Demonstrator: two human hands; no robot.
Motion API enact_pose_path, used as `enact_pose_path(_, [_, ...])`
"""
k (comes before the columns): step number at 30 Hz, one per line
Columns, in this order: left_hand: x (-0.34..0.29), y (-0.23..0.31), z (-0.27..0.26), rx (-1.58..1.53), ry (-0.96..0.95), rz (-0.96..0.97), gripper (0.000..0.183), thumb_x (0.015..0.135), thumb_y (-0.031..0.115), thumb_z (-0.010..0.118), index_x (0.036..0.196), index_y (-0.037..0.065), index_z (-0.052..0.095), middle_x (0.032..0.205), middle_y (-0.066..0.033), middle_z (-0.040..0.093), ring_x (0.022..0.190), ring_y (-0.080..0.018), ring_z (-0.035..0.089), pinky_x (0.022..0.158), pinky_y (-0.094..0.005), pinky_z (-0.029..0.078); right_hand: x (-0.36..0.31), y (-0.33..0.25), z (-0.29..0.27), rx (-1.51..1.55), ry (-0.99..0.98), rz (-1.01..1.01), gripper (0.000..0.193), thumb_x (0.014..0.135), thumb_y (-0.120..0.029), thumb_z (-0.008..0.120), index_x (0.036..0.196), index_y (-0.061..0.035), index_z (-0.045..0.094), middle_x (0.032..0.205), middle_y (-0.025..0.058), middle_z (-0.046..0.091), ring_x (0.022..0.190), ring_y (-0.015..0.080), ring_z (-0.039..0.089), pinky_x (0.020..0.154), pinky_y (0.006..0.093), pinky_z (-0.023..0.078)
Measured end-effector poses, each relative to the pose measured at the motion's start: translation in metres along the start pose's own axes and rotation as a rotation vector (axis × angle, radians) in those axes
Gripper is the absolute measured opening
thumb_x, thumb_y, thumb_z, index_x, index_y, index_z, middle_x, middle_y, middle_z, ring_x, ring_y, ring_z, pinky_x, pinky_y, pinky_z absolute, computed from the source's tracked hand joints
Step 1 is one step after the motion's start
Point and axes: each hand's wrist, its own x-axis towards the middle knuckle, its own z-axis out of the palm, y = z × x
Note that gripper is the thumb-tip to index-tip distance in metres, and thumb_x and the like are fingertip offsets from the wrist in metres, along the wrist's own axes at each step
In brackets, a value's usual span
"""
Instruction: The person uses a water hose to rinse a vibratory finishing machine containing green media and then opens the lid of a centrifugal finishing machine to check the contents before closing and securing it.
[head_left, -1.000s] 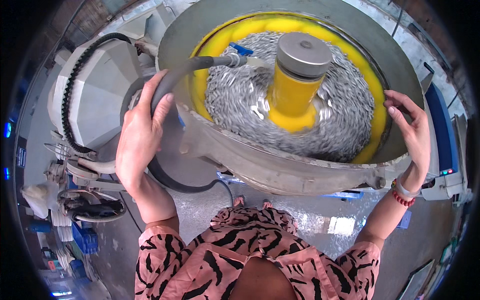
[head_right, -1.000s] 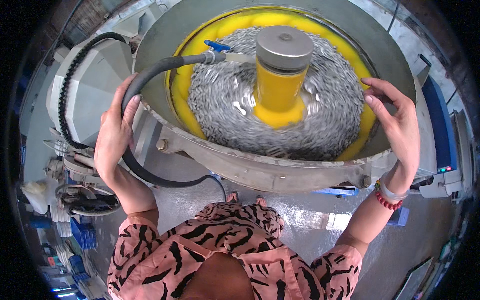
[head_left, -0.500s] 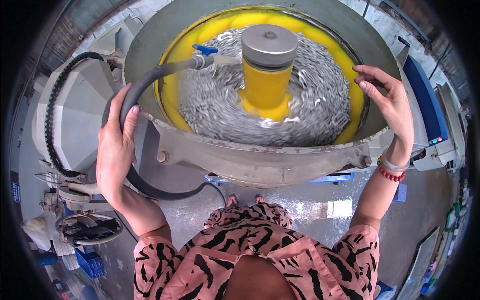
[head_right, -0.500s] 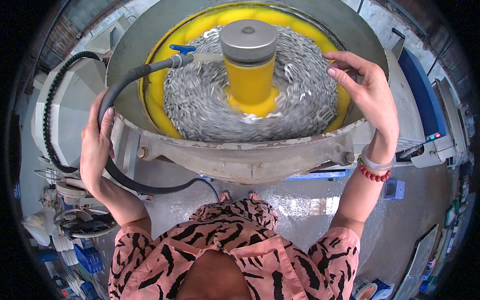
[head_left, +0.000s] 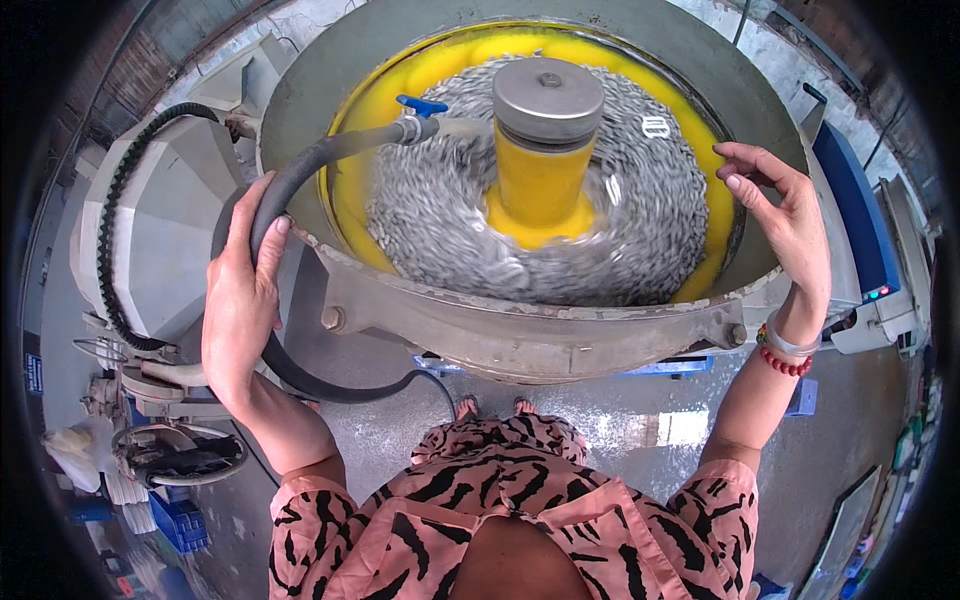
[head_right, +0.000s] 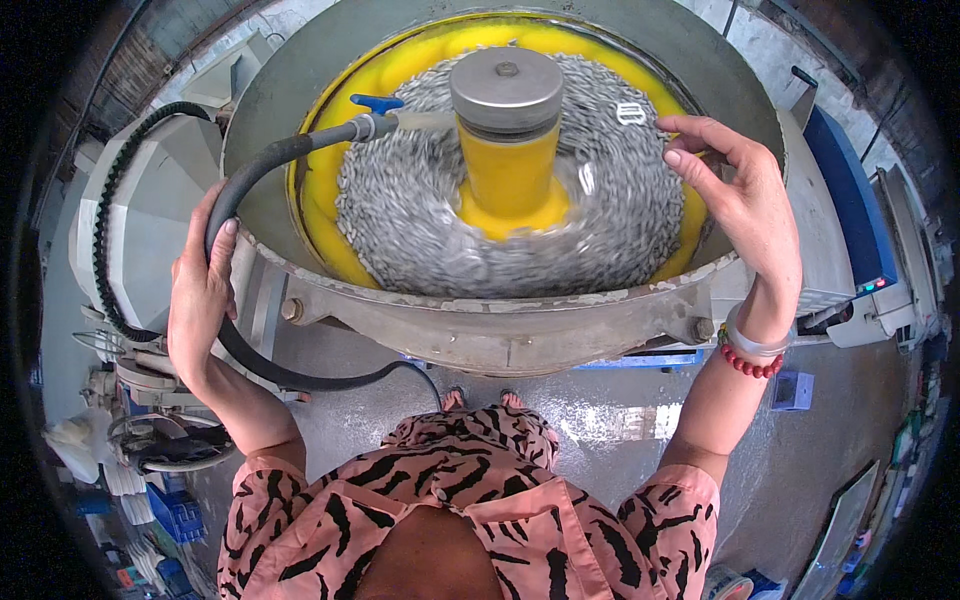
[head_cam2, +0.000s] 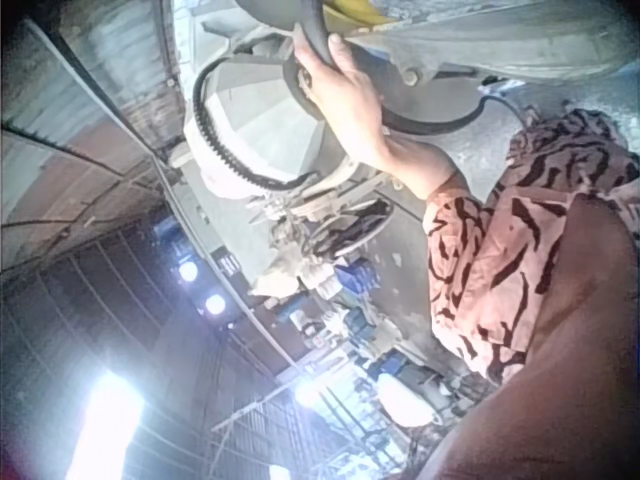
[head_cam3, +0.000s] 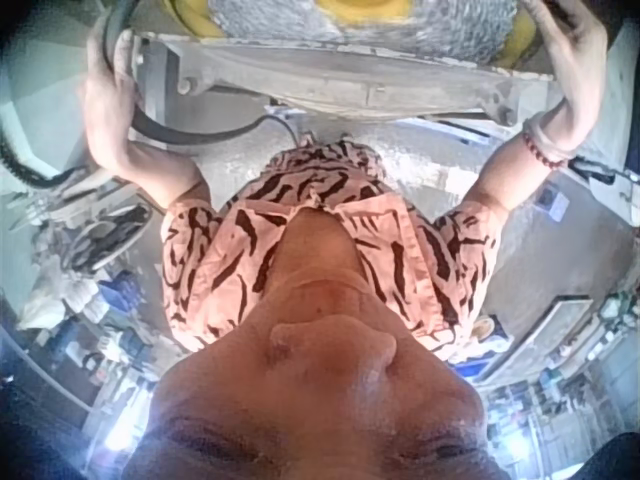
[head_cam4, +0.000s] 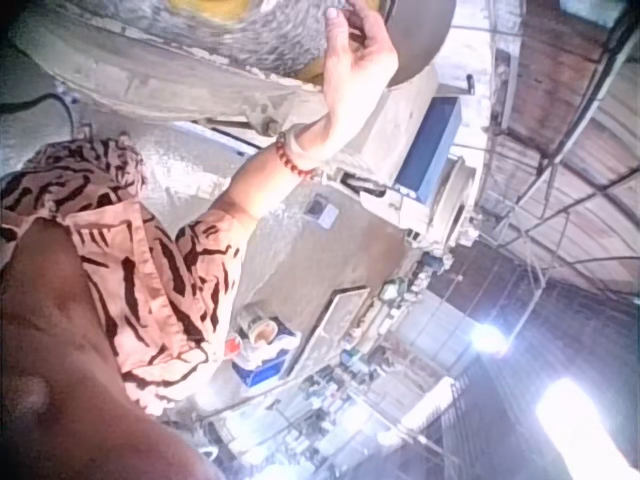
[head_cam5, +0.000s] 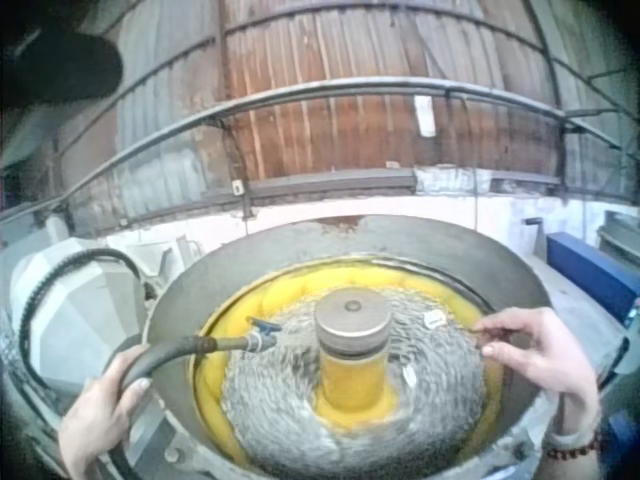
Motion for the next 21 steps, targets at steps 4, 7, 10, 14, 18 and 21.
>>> enact_pose_path(4, [-0.0012, -0.0008, 0.0027, -0.046, 0.009, 0.008, 0.039, 0.096, 0.027, 0.049, 0.132, 0.015, 0.044, 0.079, -0.0137, 0.063, 0.042, -0.0140, 0.045, 0.043, -0.0316, 0.038, -0.0013, -0.0018, -0.0011, 0.013, -0.010, -0.003, 0.027, 0.084, -0.013, 0.063, 0.107, 0.0012, 0.063, 0.084, 0.0050, 0.062, 0.077, 0.0096, 0.052, 0.074, 0.0248, 0.043])
enact_pose_path(7, [-0.0012, 0.0023, 0.0013, -0.042, -0.011, -0.032, 0.040, 0.095, 0.029, 0.050, 0.132, 0.016, 0.044, 0.080, -0.0134, 0.063, 0.043, -0.0139, 0.047, 0.043, -0.0312, 0.039, -0.0021, -0.0039, -0.0019, 0.021, -0.010, 0.005, 0.027, 0.084, -0.013, 0.063, 0.107, 0.0011, 0.063, 0.084, 0.0055, 0.062, 0.079, 0.0101, 0.053, 0.077, 0.0245, 0.042])
enact_pose_path(10, [-0.0022, -0.0007, 0.0011, -0.047, 0.015, -0.021, 0.041, 0.095, 0.031, 0.050, 0.133, 0.016, 0.043, 0.082, -0.0130, 0.064, 0.043, -0.0136, 0.048, 0.042, -0.0306, 0.040, -0.0011, -0.0055, -0.0005, 0.034, -0.026, 0.018, 0.027, 0.084, -0.013, 0.063, 0.108, 0.0011, 0.063, 0.084, 0.0055, 0.062, 0.080, 0.0105, 0.054, 0.078, 0.0251, 0.043])
enact_pose_path(14, [0.0000, -0.0012, 0.0023, -0.054, -0.004, -0.043, 0.042, 0.094, 0.031, 0.050, 0.133, 0.017, 0.043, 0.083, -0.0130, 0.064, 0.042, -0.0139, 0.048, 0.040, -0.0297, 0.039, -0.0004, -0.0032, -0.0056, -0.006, -0.089, 0.068, 0.029, 0.087, -0.012, 0.062, 0.113, 0.0010, 0.060, 0.093, 0.0041, 0.062, 0.092, 0.0103, 0.056, 0.086, 0.0244, 0.043])
enact_pose_path(18, [-0.0021, -0.0006, 0.0001, -0.058, 0.013, -0.023, 0.040, 0.095, 0.031, 0.049, 0.132, 0.018, 0.044, 0.084, -0.0136, 0.063, 0.041, -0.0142, 0.048, 0.039, -0.0291, 0.039, -0.0003, -0.0054, -0.0069, -0.024, -0.088, 0.071, 0.029, 0.088, -0.013, 0.061, 0.113, 0.0007, 0.060, 0.094, 0.0039, 0.062, 0.093, 0.0102, 0.056, 0.086, 0.0240, 0.042])
enact_pose_path(21, [-0.0026, -0.0042, 0.0005, -0.050, 0.019, -0.020, 0.039, 0.095, 0.031, 0.049, 0.132, 0.018, 0.044, 0.083, -0.0135, 0.063, 0.042, -0.0144, 0.047, 0.040, -0.0294, 0.040, -0.0002, -0.0066, -0.0014, 0.000, -0.063, 0.047, 0.028, 0.087, -0.014, 0.062, 0.111, 0.0004, 0.062, 0.090, 0.0045, 0.063, 0.086, 0.0105, 0.056, 0.082, 0.0248, 0.043])
